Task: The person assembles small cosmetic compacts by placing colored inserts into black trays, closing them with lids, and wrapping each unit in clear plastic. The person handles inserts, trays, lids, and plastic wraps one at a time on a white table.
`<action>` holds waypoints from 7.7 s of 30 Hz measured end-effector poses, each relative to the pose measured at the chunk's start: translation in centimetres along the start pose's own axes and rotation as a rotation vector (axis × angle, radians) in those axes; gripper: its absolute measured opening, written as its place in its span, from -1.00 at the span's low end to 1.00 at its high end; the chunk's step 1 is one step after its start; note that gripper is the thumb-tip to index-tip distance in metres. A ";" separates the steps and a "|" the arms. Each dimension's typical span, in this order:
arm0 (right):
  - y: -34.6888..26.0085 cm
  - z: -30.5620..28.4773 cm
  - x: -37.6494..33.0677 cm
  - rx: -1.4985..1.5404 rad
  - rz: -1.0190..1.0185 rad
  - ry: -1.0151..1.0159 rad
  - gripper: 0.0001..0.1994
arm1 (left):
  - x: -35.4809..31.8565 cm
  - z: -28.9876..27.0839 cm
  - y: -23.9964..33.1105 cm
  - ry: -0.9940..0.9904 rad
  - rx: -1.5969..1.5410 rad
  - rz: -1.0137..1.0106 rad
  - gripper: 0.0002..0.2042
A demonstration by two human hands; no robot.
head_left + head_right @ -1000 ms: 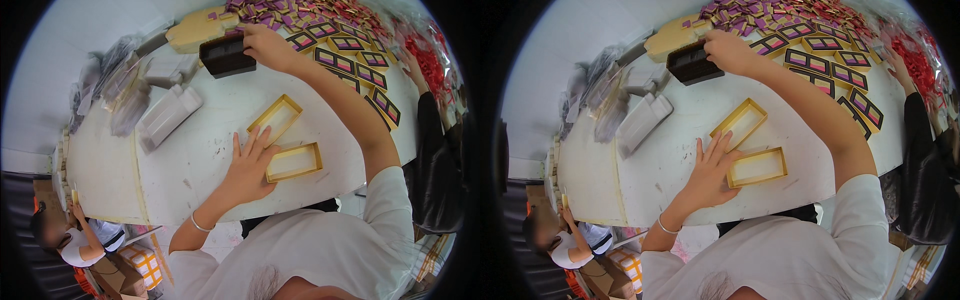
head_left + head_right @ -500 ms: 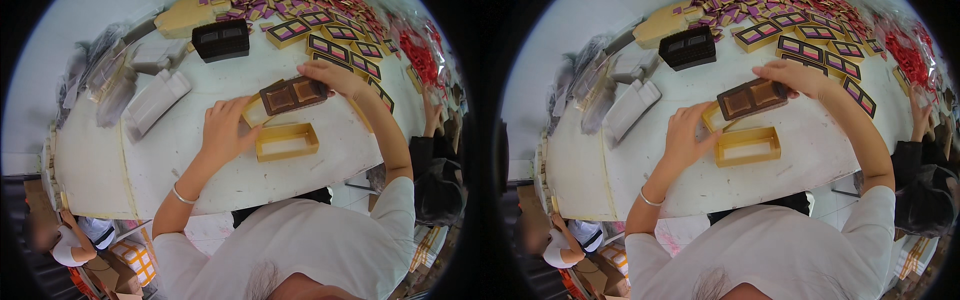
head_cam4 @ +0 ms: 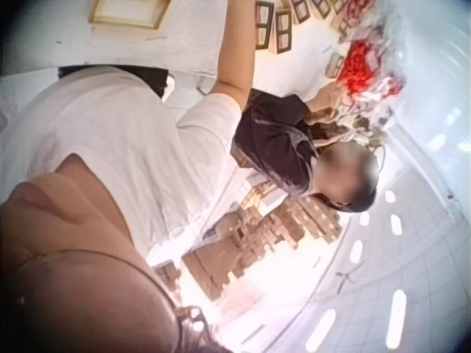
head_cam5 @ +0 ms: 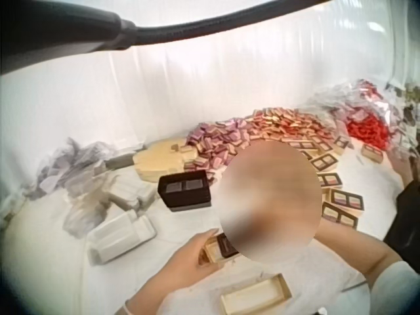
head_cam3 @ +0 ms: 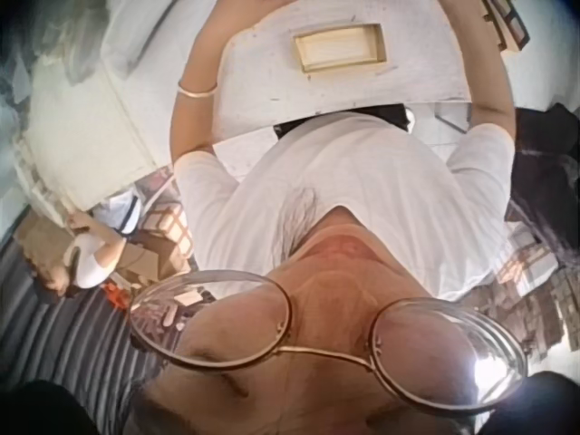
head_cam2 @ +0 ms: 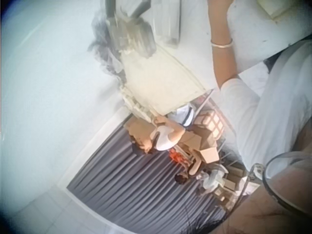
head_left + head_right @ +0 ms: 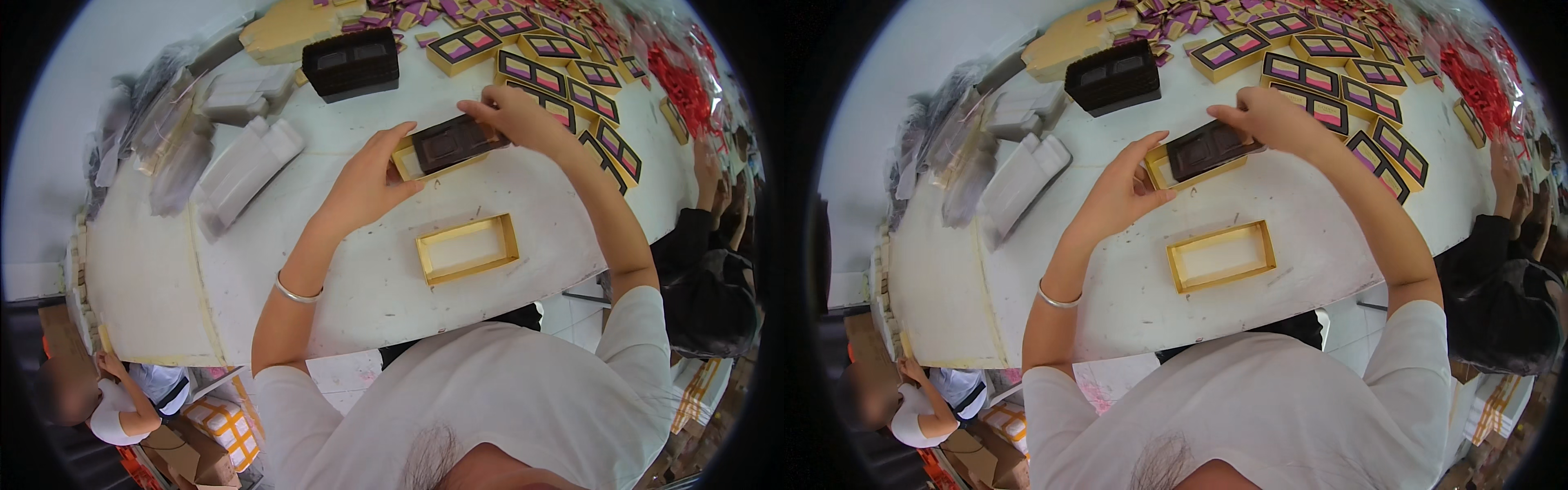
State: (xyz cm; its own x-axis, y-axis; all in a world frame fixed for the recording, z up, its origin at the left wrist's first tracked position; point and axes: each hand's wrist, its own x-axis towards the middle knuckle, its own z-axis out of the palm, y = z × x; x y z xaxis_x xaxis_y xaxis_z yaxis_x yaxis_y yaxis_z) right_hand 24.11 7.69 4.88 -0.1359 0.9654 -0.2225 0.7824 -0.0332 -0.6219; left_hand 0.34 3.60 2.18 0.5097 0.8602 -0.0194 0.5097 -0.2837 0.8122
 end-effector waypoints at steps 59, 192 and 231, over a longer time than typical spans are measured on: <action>0.4 0.0 -1.4 -0.760 -1.583 -0.204 -0.80 | 1.2 -3.0 -3.7 -0.307 -0.216 0.143 -0.27; 1.0 4.1 -13.7 -0.094 -0.424 0.009 -0.69 | -8.2 8.6 3.5 0.255 0.443 0.323 -0.24; 2.5 -3.3 17.0 -0.248 -0.542 0.449 -0.39 | -3.5 0.0 4.7 0.469 0.134 0.453 -0.60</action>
State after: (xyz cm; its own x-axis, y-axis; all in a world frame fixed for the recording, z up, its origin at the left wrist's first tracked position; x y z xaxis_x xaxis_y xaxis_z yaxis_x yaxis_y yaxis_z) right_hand 25.80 24.86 2.04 -0.3218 0.8443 0.4284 0.7976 0.4856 -0.3578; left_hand 0.94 -0.74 6.12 0.3535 0.7281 0.5872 0.4133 -0.6848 0.6002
